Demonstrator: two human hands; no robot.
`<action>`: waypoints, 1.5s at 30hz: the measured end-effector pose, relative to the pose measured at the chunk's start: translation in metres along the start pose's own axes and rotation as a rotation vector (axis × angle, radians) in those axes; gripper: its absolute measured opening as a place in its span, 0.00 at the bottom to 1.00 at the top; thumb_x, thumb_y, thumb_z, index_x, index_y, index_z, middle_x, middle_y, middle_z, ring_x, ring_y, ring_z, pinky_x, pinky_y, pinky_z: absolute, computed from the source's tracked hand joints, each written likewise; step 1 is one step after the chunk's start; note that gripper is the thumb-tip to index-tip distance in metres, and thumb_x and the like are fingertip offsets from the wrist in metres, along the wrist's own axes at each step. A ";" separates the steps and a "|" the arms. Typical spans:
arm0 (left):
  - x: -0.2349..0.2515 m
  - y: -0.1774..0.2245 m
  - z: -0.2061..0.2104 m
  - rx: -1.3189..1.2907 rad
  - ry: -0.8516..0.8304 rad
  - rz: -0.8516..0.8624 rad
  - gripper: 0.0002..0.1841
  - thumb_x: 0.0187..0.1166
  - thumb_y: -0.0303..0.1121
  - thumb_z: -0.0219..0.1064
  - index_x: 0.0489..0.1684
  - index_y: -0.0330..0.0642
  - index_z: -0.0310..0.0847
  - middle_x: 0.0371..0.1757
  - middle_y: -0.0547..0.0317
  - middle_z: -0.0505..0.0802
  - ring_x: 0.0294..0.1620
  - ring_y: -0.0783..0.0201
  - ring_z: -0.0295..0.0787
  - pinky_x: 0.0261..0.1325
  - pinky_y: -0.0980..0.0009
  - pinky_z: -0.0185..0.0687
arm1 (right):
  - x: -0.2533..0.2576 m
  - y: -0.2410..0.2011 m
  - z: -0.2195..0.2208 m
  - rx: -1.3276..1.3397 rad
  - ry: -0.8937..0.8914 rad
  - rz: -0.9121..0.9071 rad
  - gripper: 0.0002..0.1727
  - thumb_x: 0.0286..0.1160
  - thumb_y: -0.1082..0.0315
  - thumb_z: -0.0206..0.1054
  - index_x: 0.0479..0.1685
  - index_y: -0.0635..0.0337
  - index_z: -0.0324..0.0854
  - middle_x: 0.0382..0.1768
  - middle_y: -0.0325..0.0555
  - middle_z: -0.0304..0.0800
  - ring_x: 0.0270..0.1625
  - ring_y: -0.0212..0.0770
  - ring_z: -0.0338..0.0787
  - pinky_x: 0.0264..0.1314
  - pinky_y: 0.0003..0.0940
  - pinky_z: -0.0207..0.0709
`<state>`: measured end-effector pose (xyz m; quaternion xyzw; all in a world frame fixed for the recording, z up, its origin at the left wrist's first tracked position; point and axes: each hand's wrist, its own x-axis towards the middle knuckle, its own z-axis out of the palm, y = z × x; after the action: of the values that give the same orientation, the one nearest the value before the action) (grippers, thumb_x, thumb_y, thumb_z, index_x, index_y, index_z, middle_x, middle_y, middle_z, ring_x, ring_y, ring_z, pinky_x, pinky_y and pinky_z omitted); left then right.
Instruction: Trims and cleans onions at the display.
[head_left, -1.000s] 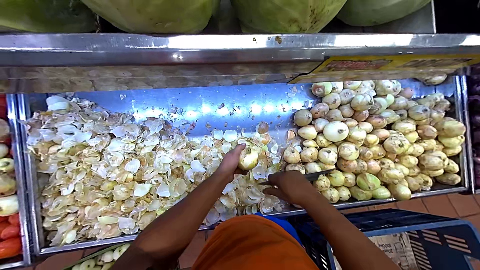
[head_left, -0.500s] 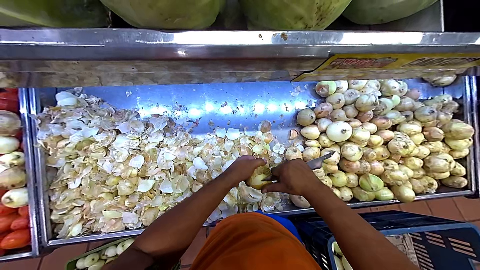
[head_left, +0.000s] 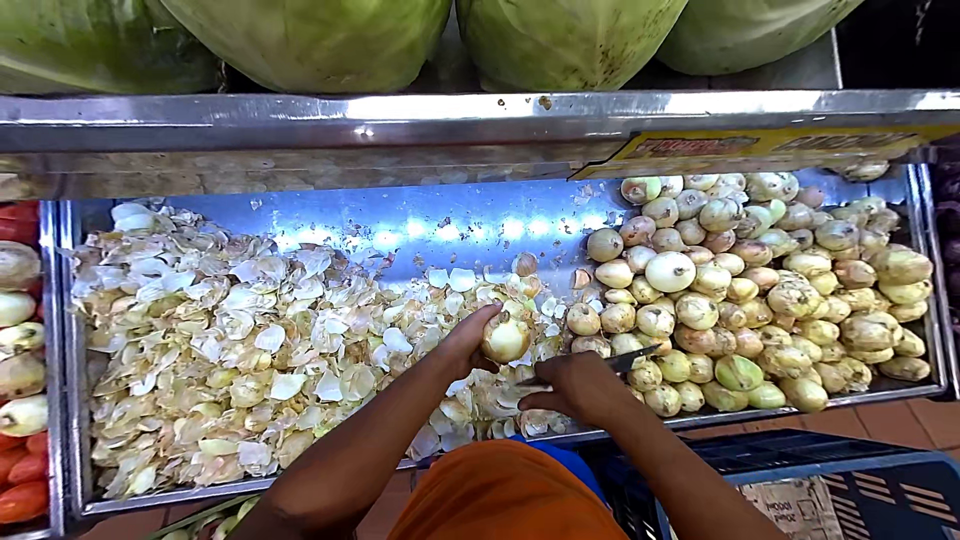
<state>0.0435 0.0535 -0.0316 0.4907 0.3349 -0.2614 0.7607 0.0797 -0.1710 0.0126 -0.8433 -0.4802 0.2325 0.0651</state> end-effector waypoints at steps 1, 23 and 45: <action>-0.004 -0.001 -0.001 0.042 0.002 0.000 0.40 0.82 0.72 0.49 0.76 0.47 0.76 0.64 0.42 0.88 0.55 0.47 0.89 0.49 0.49 0.86 | 0.000 0.002 -0.004 0.013 0.044 0.050 0.41 0.67 0.21 0.61 0.32 0.55 0.85 0.24 0.45 0.87 0.32 0.49 0.90 0.37 0.56 0.82; -0.010 -0.051 0.051 -0.086 0.319 0.286 0.26 0.69 0.35 0.81 0.60 0.37 0.73 0.46 0.42 0.90 0.42 0.50 0.90 0.43 0.52 0.88 | 0.016 0.031 0.013 -0.162 0.024 -0.020 0.47 0.77 0.19 0.37 0.21 0.54 0.79 0.17 0.44 0.81 0.27 0.48 0.89 0.31 0.52 0.79; -0.002 -0.022 0.011 0.021 -0.085 0.254 0.32 0.83 0.53 0.65 0.86 0.57 0.65 0.64 0.39 0.87 0.55 0.43 0.90 0.53 0.47 0.88 | -0.001 0.024 -0.002 0.090 0.062 0.278 0.40 0.65 0.20 0.62 0.36 0.52 0.84 0.28 0.42 0.85 0.34 0.46 0.87 0.39 0.54 0.81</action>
<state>0.0290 0.0349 -0.0390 0.5255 0.2346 -0.1869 0.7961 0.0984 -0.1843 0.0064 -0.9047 -0.3455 0.2345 0.0850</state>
